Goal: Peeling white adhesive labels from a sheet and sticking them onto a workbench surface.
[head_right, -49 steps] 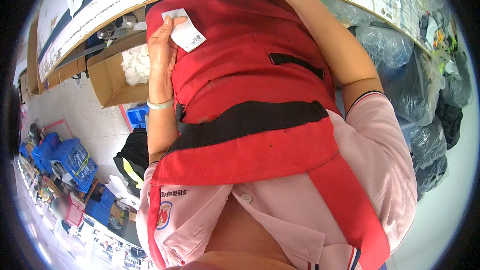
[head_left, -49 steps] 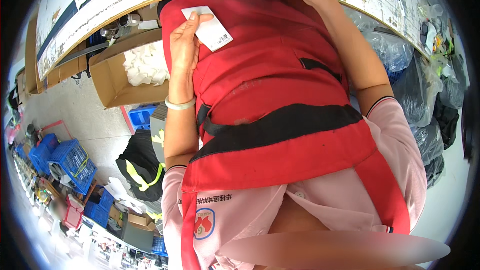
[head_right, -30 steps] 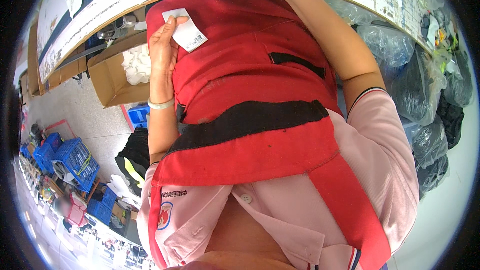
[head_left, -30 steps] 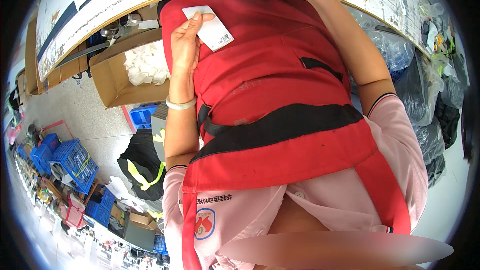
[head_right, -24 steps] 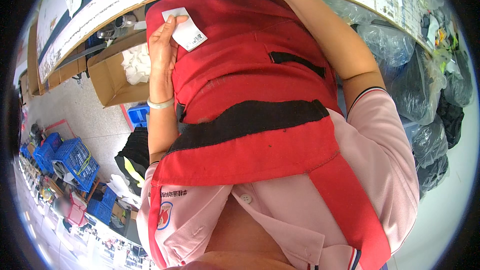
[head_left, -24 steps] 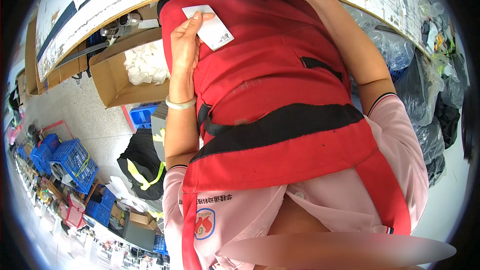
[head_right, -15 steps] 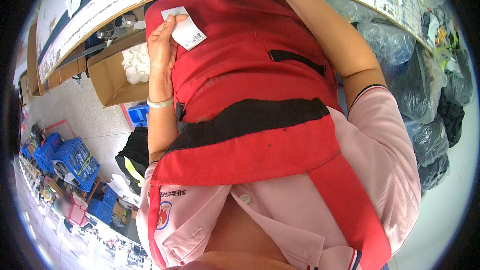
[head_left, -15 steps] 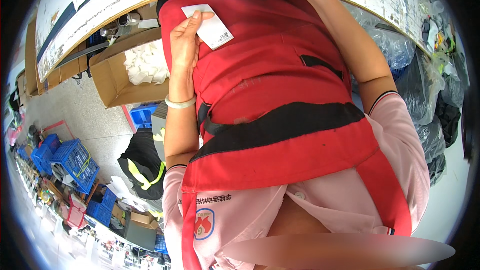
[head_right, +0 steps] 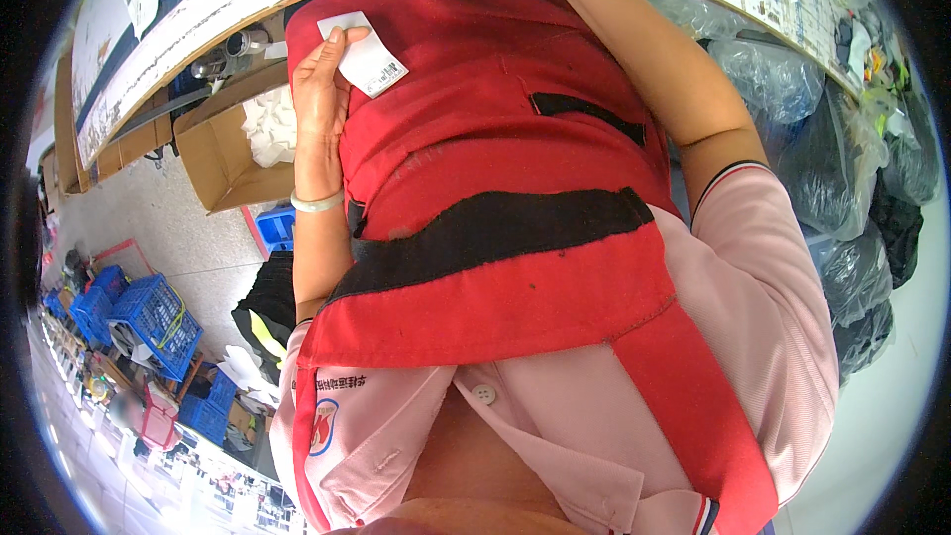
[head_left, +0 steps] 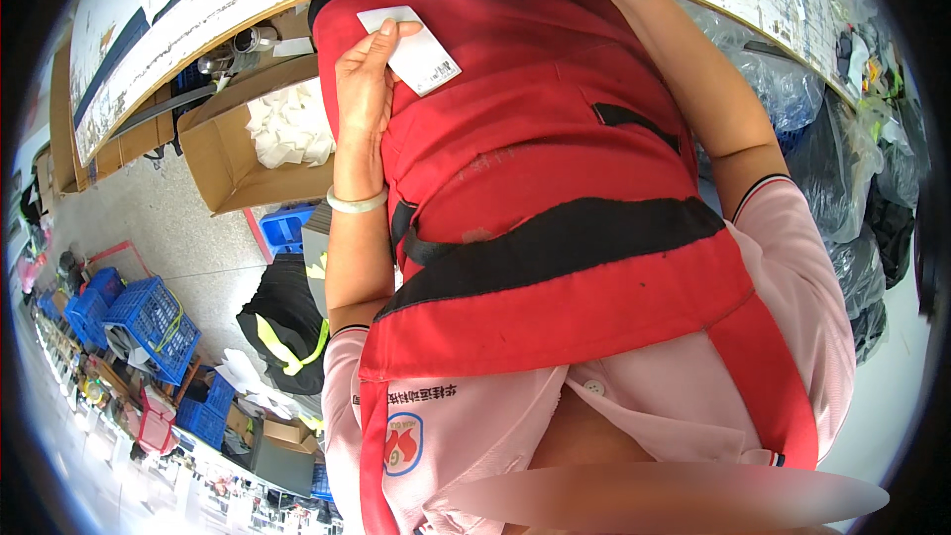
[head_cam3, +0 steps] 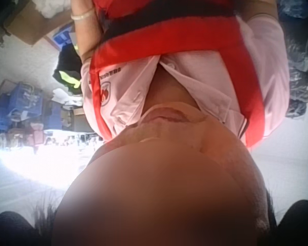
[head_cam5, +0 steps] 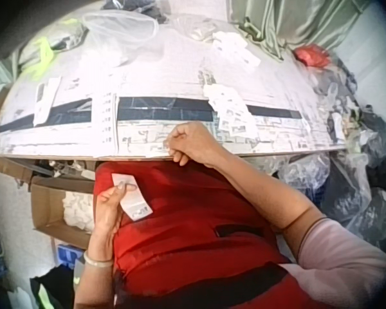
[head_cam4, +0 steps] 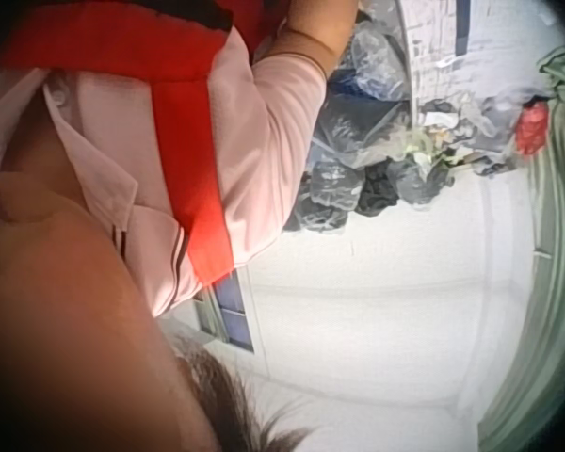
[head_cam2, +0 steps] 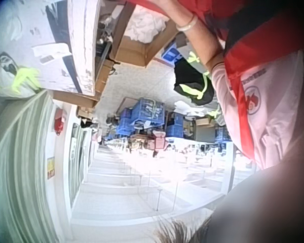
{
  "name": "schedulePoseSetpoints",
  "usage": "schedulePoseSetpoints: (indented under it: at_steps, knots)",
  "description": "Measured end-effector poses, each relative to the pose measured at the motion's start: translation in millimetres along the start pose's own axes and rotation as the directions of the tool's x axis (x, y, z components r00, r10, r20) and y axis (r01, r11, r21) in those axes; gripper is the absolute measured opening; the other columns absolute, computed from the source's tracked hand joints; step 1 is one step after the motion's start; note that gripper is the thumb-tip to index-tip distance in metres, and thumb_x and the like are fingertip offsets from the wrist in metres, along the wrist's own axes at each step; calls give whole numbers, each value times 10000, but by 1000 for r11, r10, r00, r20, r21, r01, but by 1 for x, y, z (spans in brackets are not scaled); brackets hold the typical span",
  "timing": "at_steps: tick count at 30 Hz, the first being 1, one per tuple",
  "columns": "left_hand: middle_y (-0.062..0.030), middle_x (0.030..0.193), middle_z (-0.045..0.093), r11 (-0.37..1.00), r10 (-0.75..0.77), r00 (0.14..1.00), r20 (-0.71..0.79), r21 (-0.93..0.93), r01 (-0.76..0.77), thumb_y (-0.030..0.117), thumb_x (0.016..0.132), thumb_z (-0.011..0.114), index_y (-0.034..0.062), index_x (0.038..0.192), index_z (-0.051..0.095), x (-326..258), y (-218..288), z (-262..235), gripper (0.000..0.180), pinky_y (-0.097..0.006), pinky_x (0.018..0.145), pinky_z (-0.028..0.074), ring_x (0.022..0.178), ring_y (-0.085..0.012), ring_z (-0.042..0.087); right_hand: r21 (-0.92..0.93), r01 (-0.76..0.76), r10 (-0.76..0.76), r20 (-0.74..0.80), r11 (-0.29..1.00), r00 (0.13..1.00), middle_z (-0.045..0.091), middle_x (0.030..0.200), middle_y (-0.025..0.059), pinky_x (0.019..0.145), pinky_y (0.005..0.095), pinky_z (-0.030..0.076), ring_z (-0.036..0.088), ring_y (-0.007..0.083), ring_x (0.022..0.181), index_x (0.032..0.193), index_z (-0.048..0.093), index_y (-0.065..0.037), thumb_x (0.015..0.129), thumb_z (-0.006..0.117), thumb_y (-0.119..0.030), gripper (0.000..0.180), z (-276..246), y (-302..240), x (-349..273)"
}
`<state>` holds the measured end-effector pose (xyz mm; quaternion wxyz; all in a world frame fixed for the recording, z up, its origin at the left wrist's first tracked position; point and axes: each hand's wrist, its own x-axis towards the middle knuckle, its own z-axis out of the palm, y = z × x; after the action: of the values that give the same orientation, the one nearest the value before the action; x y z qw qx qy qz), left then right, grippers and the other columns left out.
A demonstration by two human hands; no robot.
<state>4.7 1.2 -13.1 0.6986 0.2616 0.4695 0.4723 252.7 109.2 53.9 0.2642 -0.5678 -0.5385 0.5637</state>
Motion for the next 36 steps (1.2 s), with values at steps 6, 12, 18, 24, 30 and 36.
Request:
schedulePoseSetpoints:
  at_steps: [6,12,18,24,30,36]
  knots:
    - [-110,885,696,1000,10,1000,-5,-2,-10,230,972,571,-50,996,692,-1,2,2,306,-259,677,557,745,-147,664,-124,74,-74,2,990,997,640,657,116,441,263,495,603,154,498,855,638,69,894,607,-97,173,7,-7,-4]
    - [-108,898,697,999,14,1000,17,38,-15,242,976,564,-58,1019,687,-1,0,5,327,-242,694,536,757,-136,655,-39,88,-88,13,995,996,627,669,85,446,245,481,593,128,514,878,638,52,910,613,-131,187,-2,3,-6]
    - [-94,947,676,997,-40,970,239,74,23,212,950,598,-63,1182,610,-6,4,-6,360,-233,617,505,685,-109,618,179,235,-224,-78,955,971,613,684,38,465,213,469,567,91,522,898,637,9,918,634,-167,177,-52,10,-29]
    - [-24,695,630,951,-59,980,191,309,-3,49,833,721,26,1227,613,-10,8,12,409,-210,546,447,561,-81,558,78,87,-44,-439,993,897,591,626,17,454,214,443,549,82,506,834,621,-42,892,669,-161,141,-144,37,-54]
    - [-19,643,613,969,-88,986,142,243,51,33,846,695,31,1207,628,-8,8,13,367,-209,524,413,527,-82,536,-672,-205,-338,-583,712,738,573,593,51,468,300,439,568,160,496,932,583,-32,792,735,-140,233,-135,43,-56]
    - [-11,619,608,963,-53,989,141,270,13,15,855,671,32,1169,652,-13,16,30,315,-202,520,404,524,-73,535,-301,181,-200,-30,936,979,624,780,3,638,259,457,544,109,674,958,675,-39,888,637,-283,257,-18,5,-70]
